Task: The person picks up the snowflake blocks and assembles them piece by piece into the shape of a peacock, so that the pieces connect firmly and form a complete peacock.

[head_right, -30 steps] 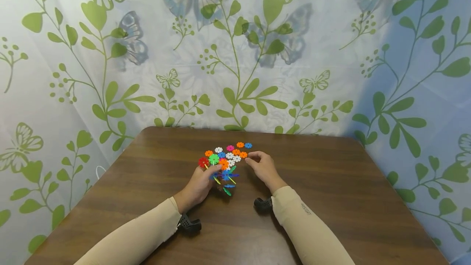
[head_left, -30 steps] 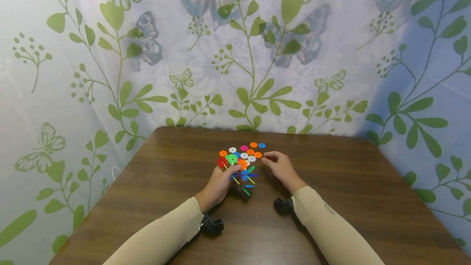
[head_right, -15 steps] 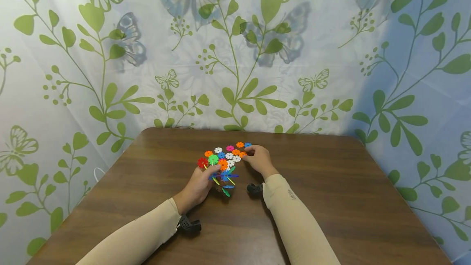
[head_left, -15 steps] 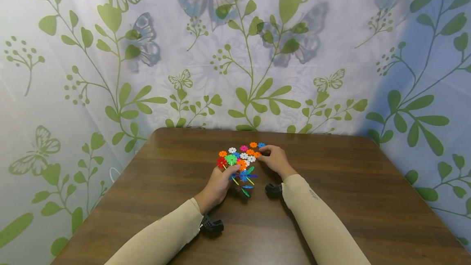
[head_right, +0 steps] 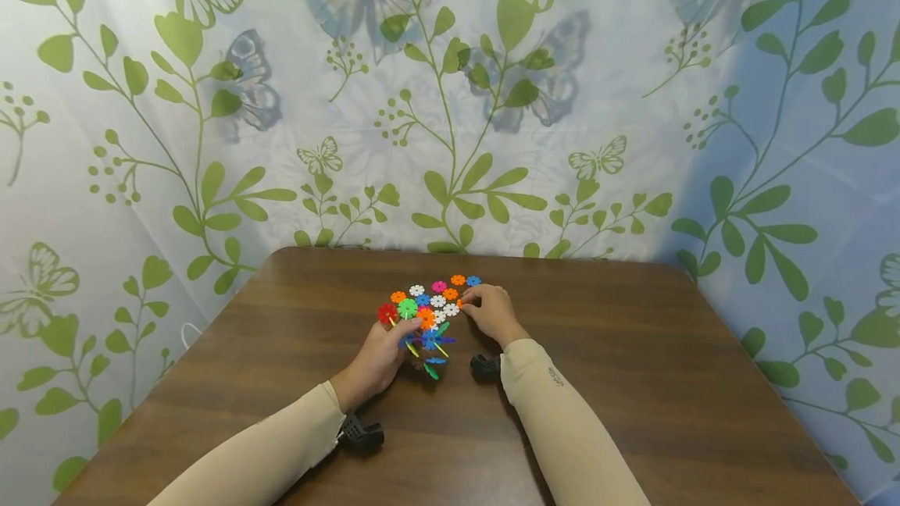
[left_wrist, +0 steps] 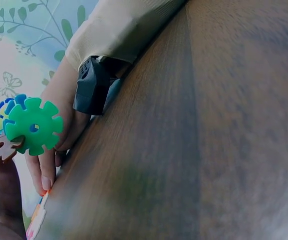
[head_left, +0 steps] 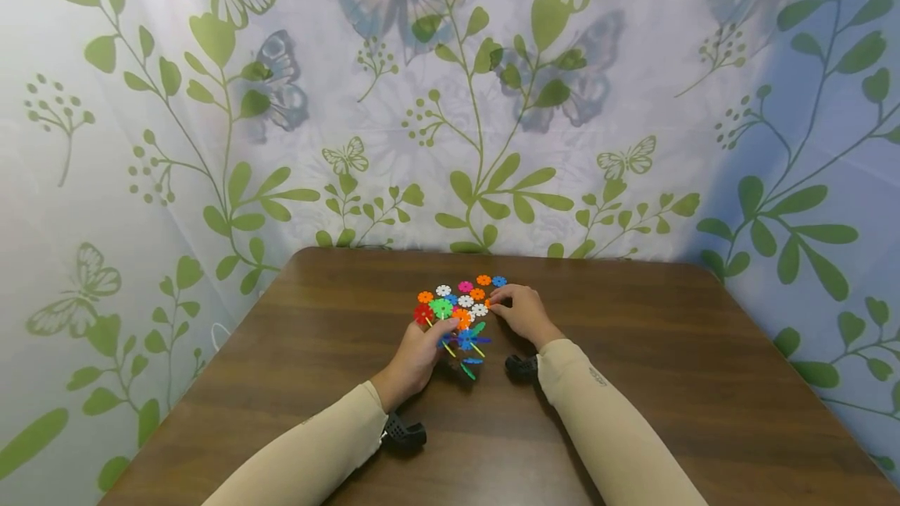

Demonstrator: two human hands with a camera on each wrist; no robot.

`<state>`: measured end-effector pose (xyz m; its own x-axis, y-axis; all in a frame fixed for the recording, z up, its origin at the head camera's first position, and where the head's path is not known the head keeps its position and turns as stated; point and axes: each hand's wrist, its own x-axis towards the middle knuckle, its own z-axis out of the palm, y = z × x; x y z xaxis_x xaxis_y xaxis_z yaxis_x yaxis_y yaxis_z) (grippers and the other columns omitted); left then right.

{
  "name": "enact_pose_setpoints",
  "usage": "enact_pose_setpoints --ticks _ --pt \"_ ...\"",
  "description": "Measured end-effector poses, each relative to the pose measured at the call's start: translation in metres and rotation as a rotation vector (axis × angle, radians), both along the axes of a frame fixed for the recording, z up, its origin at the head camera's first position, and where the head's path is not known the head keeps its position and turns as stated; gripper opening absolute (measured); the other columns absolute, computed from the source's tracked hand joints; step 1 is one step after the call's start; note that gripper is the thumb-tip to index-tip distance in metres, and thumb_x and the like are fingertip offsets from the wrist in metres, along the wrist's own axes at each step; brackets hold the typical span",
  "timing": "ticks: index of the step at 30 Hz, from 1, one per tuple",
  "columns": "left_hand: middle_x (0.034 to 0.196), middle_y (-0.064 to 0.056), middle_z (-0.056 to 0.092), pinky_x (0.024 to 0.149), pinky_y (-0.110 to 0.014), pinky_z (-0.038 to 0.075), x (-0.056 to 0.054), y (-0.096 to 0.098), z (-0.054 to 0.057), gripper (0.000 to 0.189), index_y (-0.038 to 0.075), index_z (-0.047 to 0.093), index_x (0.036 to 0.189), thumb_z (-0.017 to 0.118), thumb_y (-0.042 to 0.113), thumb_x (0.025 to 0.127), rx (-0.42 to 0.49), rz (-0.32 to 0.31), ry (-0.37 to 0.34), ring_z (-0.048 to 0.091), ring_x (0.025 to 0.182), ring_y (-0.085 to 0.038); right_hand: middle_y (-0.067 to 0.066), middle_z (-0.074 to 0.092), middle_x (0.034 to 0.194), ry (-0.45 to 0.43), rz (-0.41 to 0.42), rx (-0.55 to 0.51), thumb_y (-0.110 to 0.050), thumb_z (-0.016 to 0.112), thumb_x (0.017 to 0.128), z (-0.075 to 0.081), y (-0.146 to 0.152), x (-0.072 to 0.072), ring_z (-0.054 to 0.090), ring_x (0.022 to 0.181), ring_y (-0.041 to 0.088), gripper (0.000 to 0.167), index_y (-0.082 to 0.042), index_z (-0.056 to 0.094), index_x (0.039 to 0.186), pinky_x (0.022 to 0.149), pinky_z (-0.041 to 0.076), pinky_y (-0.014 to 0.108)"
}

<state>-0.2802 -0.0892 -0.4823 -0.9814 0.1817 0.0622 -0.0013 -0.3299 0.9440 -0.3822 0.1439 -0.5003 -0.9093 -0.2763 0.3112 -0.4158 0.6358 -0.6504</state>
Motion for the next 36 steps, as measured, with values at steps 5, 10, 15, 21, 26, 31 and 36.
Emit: enact_pose_setpoints --ticks 5,10,15,21,26,31,36 --pt "0.125 -0.016 0.07 0.099 -0.04 0.054 0.001 0.0 0.0 0.051 -0.008 0.052 0.141 0.07 0.022 0.103 -0.001 0.006 0.001 0.069 0.111 -0.026 0.004 0.069 0.11 0.007 -0.01 -0.004 -0.013 0.083 0.093 -0.001 -0.003 0.011 0.063 0.104 0.028 0.006 -0.012 0.082 0.099 0.097 0.051 0.048" --pt "0.12 -0.015 0.071 0.097 -0.04 0.056 0.0 0.0 0.0 0.044 -0.006 0.055 0.136 0.07 0.02 0.103 0.003 0.01 0.007 0.07 0.107 -0.025 0.002 0.063 0.105 0.007 -0.013 -0.063 -0.01 0.086 0.091 -0.002 -0.006 0.028 0.059 0.091 0.022 0.008 -0.011 0.082 0.098 0.084 0.053 0.042" --pt "0.119 -0.015 0.072 0.094 -0.04 0.057 -0.001 0.0 0.001 0.043 -0.005 0.056 0.135 0.07 0.019 0.103 0.0 0.01 0.025 0.071 0.104 -0.024 0.001 0.064 0.109 -0.003 0.024 -0.16 -0.005 0.084 0.091 0.0 -0.007 0.05 0.064 0.093 0.02 0.015 -0.008 0.082 0.105 0.086 0.056 0.04" --pt "0.117 -0.016 0.073 0.094 -0.039 0.057 0.001 -0.002 0.002 0.044 -0.005 0.057 0.136 0.071 0.022 0.103 -0.015 0.009 0.015 0.072 0.103 -0.024 0.005 0.069 0.113 -0.039 0.08 -0.261 -0.003 0.084 0.089 0.002 -0.004 0.072 0.068 0.095 0.021 0.022 -0.002 0.08 0.111 0.087 0.058 0.037" --pt "0.12 -0.016 0.072 0.096 -0.039 0.056 0.0 -0.003 0.003 0.048 -0.005 0.056 0.137 0.073 0.023 0.102 -0.026 0.013 0.009 0.071 0.106 -0.025 0.005 0.071 0.115 -0.092 0.08 -0.351 -0.006 0.084 0.091 0.001 -0.001 0.08 0.068 0.101 0.024 0.021 -0.004 0.08 0.112 0.089 0.057 0.032" --pt "0.119 -0.016 0.072 0.096 -0.039 0.056 -0.001 -0.004 0.003 0.047 -0.007 0.057 0.136 0.072 0.023 0.102 -0.025 0.012 0.016 0.071 0.106 -0.026 0.008 0.072 0.117 -0.202 0.102 -0.486 -0.009 0.082 0.094 0.004 0.001 0.089 0.067 0.102 0.027 0.022 -0.004 0.079 0.114 0.088 0.057 0.03" --pt "0.12 -0.017 0.072 0.099 -0.041 0.055 -0.003 -0.005 0.004 0.047 -0.007 0.058 0.135 0.074 0.019 0.1 -0.027 -0.008 0.043 0.071 0.107 -0.027 0.015 0.071 0.12 -0.279 0.14 -0.641 -0.013 0.08 0.096 0.006 0.001 0.092 0.067 0.103 0.029 0.03 0.003 0.074 0.121 0.088 0.058 0.033"
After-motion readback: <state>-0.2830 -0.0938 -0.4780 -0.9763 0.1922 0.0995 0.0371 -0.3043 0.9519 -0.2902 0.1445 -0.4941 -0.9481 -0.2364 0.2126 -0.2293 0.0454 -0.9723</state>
